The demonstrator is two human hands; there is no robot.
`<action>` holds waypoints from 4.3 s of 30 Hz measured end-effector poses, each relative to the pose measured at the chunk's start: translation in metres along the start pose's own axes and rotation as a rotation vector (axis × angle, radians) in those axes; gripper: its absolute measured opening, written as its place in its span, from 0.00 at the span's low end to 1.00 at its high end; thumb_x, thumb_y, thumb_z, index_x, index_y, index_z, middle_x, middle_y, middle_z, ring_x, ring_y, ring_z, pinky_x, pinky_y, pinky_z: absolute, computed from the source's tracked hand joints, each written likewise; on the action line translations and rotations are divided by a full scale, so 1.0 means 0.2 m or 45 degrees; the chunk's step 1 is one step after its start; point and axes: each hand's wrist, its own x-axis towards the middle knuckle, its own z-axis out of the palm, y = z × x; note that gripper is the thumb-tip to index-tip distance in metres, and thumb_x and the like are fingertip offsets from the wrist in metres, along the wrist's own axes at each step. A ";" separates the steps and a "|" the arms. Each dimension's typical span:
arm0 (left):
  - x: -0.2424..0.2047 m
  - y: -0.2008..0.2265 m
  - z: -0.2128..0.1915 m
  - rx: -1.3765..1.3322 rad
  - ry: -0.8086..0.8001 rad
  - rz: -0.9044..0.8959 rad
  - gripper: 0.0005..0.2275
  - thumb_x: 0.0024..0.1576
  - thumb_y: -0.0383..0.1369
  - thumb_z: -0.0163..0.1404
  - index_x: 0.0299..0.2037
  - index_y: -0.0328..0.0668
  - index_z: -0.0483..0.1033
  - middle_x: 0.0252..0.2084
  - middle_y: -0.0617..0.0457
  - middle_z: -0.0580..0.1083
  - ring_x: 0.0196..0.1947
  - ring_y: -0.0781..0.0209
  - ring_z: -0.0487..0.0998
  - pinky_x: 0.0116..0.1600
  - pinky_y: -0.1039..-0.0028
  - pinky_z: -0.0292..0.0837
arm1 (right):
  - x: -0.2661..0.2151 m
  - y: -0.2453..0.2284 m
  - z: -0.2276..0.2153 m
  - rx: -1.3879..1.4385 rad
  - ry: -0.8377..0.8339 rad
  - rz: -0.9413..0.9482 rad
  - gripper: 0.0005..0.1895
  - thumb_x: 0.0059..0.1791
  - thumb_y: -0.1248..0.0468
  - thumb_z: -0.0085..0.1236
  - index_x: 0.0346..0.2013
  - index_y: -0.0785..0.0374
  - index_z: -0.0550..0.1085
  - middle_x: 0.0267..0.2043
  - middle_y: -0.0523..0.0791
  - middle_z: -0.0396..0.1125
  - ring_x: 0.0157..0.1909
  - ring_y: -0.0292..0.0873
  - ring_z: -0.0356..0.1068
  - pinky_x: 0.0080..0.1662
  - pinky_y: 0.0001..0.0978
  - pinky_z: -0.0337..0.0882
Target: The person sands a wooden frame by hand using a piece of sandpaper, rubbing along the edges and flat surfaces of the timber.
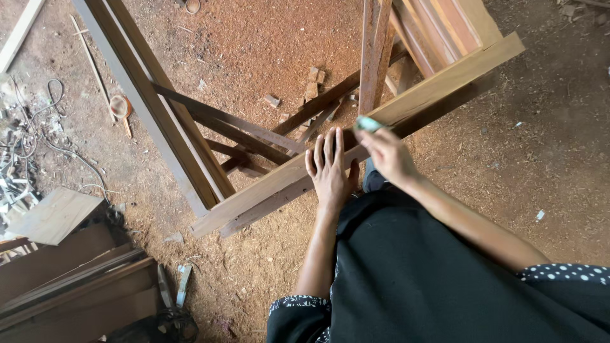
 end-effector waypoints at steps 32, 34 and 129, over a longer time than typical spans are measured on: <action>0.00 0.02 -0.01 -0.021 -0.024 -0.030 0.38 0.54 0.45 0.54 0.75 0.51 0.52 0.76 0.53 0.56 0.77 0.53 0.50 0.78 0.53 0.33 | 0.09 0.08 -0.20 0.054 0.104 0.405 0.12 0.58 0.66 0.55 0.55 0.67 0.77 0.41 0.51 0.73 0.36 0.41 0.73 0.33 0.29 0.75; 0.00 0.02 -0.02 -0.027 -0.018 -0.044 0.38 0.54 0.45 0.54 0.75 0.51 0.52 0.76 0.54 0.56 0.77 0.53 0.50 0.78 0.53 0.33 | 0.11 0.14 -0.28 0.100 0.255 0.394 0.13 0.59 0.67 0.52 0.57 0.68 0.76 0.43 0.51 0.73 0.39 0.40 0.74 0.35 0.28 0.76; 0.00 0.02 0.00 -0.028 -0.011 -0.049 0.39 0.54 0.45 0.54 0.76 0.52 0.50 0.77 0.56 0.54 0.78 0.54 0.50 0.79 0.53 0.33 | 0.13 -0.03 -0.21 -0.352 0.060 -0.199 0.09 0.51 0.76 0.54 0.42 0.64 0.80 0.49 0.51 0.75 0.57 0.52 0.73 0.61 0.42 0.74</action>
